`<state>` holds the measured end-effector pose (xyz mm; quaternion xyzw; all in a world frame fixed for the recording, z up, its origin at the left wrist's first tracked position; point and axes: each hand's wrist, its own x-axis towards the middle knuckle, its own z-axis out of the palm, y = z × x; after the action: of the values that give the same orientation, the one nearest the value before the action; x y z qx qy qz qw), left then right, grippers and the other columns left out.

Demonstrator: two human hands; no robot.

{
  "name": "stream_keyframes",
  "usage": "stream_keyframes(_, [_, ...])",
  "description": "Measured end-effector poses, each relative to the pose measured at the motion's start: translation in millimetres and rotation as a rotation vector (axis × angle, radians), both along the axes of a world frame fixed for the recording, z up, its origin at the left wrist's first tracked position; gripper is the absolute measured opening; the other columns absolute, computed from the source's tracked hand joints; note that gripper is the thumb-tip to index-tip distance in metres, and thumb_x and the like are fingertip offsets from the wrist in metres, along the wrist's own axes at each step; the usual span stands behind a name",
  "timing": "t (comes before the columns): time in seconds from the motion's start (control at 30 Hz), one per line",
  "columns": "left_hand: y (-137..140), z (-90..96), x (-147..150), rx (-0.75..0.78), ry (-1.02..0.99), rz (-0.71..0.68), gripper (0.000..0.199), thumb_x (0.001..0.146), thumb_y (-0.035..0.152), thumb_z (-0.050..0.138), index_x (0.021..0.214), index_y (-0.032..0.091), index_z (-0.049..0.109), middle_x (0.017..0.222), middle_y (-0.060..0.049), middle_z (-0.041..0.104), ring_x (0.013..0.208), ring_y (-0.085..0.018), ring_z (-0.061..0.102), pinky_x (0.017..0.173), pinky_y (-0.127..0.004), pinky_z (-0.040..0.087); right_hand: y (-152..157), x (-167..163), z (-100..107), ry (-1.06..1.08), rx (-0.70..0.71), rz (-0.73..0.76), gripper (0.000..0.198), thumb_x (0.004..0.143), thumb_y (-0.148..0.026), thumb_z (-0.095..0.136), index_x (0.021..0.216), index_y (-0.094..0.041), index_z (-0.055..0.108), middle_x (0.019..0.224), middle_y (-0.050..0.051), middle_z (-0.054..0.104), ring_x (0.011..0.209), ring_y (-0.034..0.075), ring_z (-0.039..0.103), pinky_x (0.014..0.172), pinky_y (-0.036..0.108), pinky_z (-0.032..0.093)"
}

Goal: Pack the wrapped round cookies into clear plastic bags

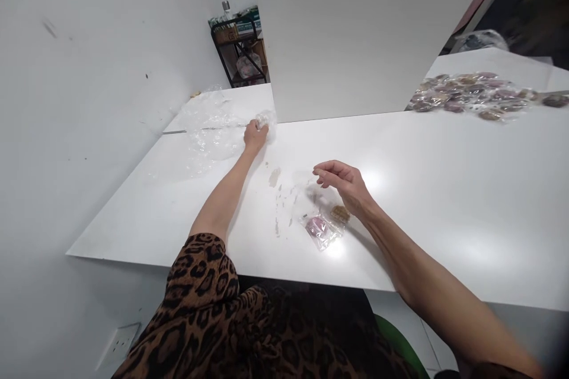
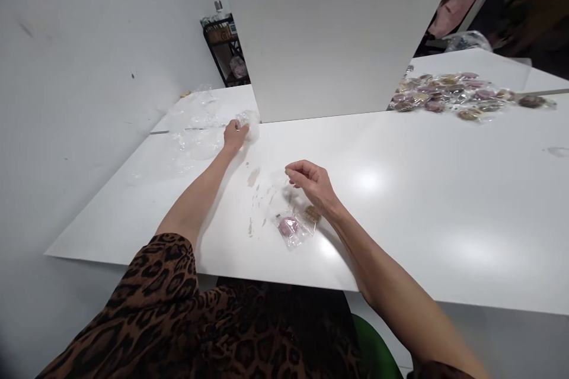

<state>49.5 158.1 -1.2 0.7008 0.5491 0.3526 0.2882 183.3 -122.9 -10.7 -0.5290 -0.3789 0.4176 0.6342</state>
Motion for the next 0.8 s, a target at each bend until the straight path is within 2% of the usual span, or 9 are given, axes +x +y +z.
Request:
stream_keyframes(0.1, [-42,5.9,-7,-0.339,-0.545,-0.143,0.016,0.092,0.035,0.066,0.094,0.020,0.061,0.091,-0.003,0.065,0.080,-0.015,0.066,0.073,-0.027,0.048,6,4,-6,0.020,0.028,-0.081,0.039,0.070,-0.050,0.085,0.093,-0.021,0.075,0.090,0.003,0.068,0.080,0.015,0.061,0.074,0.032,0.052])
stream_keyframes(0.17, [-80,7.2,-12,-0.565,-0.782,-0.231,0.018,0.091,0.037,0.068,0.095,0.020,0.061,0.084,0.000,0.064,0.071,-0.012,0.064,0.066,-0.024,0.048,9,6,-8,0.061,0.038,-0.122,0.049,0.066,-0.053,0.088,0.101,-0.023,0.071,0.098,0.003,0.068,0.086,0.016,0.062,0.074,0.032,0.053])
stream_keyframes(0.27, [-138,5.5,-17,-0.804,-0.912,-0.359,0.021,0.092,0.037,0.069,0.103,0.020,0.064,0.091,-0.003,0.070,0.076,-0.015,0.068,0.073,-0.029,0.057,11,6,-7,0.172,0.020,-0.111,0.069,0.059,-0.055,0.092,0.116,-0.028,0.062,0.115,0.004,0.067,0.095,0.019,0.065,0.075,0.033,0.057])
stream_keyframes(0.37, [-179,2.0,-20,-0.942,-0.901,-0.504,0.037,0.090,0.046,0.074,0.115,0.019,0.066,0.105,-0.008,0.075,0.087,-0.021,0.073,0.082,-0.038,0.061,12,6,-7,0.232,0.015,-0.050,0.082,0.055,-0.055,0.094,0.123,-0.030,0.056,0.110,0.003,0.067,0.090,0.019,0.066,0.070,0.034,0.056])
stream_keyframes(0.43, [-195,-0.5,-21,-0.952,-0.888,-0.583,0.051,0.086,0.055,0.078,0.119,0.018,0.067,0.108,-0.011,0.076,0.092,-0.023,0.074,0.083,-0.039,0.061,13,6,-10,0.200,0.032,-0.035,0.078,0.054,-0.058,0.094,0.116,-0.028,0.057,0.094,0.000,0.066,0.077,0.017,0.062,0.065,0.032,0.052])
stream_keyframes(0.57, [-207,-5.7,-20,-0.790,-0.887,-0.663,0.058,0.072,0.055,0.091,0.114,0.020,0.072,0.103,-0.007,0.077,0.085,-0.017,0.071,0.072,-0.029,0.055,14,10,-15,0.029,0.070,-0.080,0.061,0.060,-0.067,0.087,0.093,-0.024,0.059,0.075,-0.002,0.059,0.067,0.014,0.053,0.063,0.030,0.047])
stream_keyframes(0.67, [-207,-9.0,-20,-0.706,-0.841,-0.657,0.056,0.068,0.058,0.092,0.102,0.017,0.074,0.092,-0.004,0.076,0.073,-0.012,0.065,0.061,-0.025,0.047,9,14,-13,-0.232,0.149,-0.176,0.058,0.064,-0.063,0.087,0.101,-0.025,0.064,0.106,0.006,0.068,0.098,0.023,0.061,0.077,0.036,0.053])
stream_keyframes(0.73, [-205,-10.2,-24,-0.703,-0.758,-0.657,0.058,0.067,0.063,0.090,0.096,0.015,0.074,0.084,-0.004,0.074,0.068,-0.012,0.063,0.058,-0.026,0.044,4,15,-8,-0.382,0.231,-0.175,0.059,0.063,-0.059,0.089,0.110,-0.029,0.067,0.132,0.007,0.064,0.125,0.029,0.055,0.093,0.042,0.052])
stream_keyframes(0.8, [-201,-10.6,-28,-0.734,-0.677,-0.674,0.064,0.065,0.069,0.089,0.092,0.013,0.073,0.080,-0.005,0.073,0.066,-0.013,0.063,0.057,-0.027,0.044,2,17,-5,-0.396,0.274,-0.084,0.048,0.067,-0.057,0.088,0.102,-0.028,0.071,0.130,0.006,0.066,0.129,0.029,0.054,0.099,0.044,0.051])
